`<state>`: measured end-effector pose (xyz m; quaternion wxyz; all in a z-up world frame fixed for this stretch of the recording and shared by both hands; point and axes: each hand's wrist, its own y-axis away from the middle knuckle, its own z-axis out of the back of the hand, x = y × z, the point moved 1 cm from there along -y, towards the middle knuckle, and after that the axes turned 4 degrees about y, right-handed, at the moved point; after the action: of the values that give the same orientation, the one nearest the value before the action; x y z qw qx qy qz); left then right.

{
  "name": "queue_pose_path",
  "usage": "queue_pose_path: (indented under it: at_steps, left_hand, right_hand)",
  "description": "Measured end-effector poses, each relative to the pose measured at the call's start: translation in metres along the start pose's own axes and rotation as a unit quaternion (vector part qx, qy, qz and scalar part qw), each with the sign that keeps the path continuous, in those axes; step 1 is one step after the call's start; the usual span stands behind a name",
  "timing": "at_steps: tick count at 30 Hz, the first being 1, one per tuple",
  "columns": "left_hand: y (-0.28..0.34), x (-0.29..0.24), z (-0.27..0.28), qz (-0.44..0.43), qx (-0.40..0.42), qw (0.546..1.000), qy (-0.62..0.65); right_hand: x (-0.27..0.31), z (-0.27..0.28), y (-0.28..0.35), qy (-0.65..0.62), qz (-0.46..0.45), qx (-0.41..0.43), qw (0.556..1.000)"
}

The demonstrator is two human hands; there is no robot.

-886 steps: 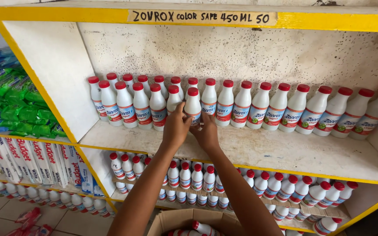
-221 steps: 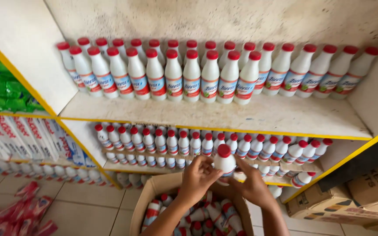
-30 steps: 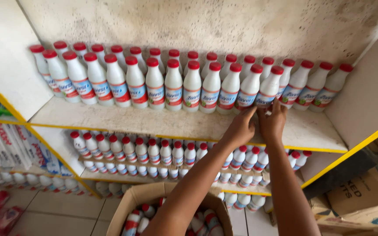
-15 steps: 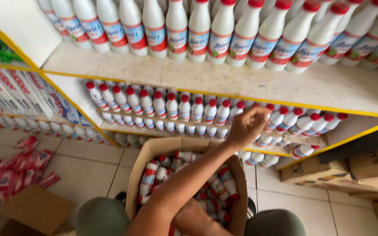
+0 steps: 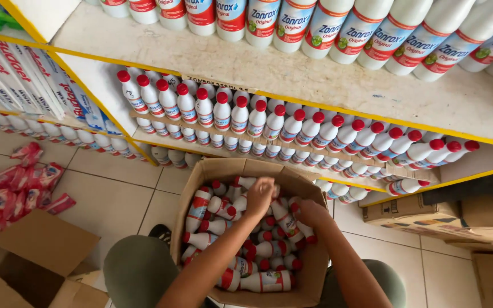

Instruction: Stocking shelves with bottles of liquid bleach from a box.

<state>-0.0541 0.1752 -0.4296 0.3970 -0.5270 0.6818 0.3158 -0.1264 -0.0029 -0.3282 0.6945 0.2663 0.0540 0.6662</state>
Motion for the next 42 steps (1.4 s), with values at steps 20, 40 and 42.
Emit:
queue_pose_path:
  at_steps: [20, 40, 42]
  left_hand:
    - [0.092, 0.126, 0.021, 0.369, 0.036, 0.909, -0.193]
    - [0.072, -0.049, 0.002, 0.200, -0.016, 0.955, -0.220]
    - [0.072, -0.095, -0.013, -0.020, -0.010, 0.951, -0.309]
  right_hand:
    - [0.022, -0.074, -0.023, 0.049, -0.085, 0.044, 0.994]
    - [0.090, 0.005, 0.029, -0.086, 0.037, -0.169, 0.981]
    - [0.116, 0.045, 0.053, -0.109, 0.034, -0.215, 0.970]
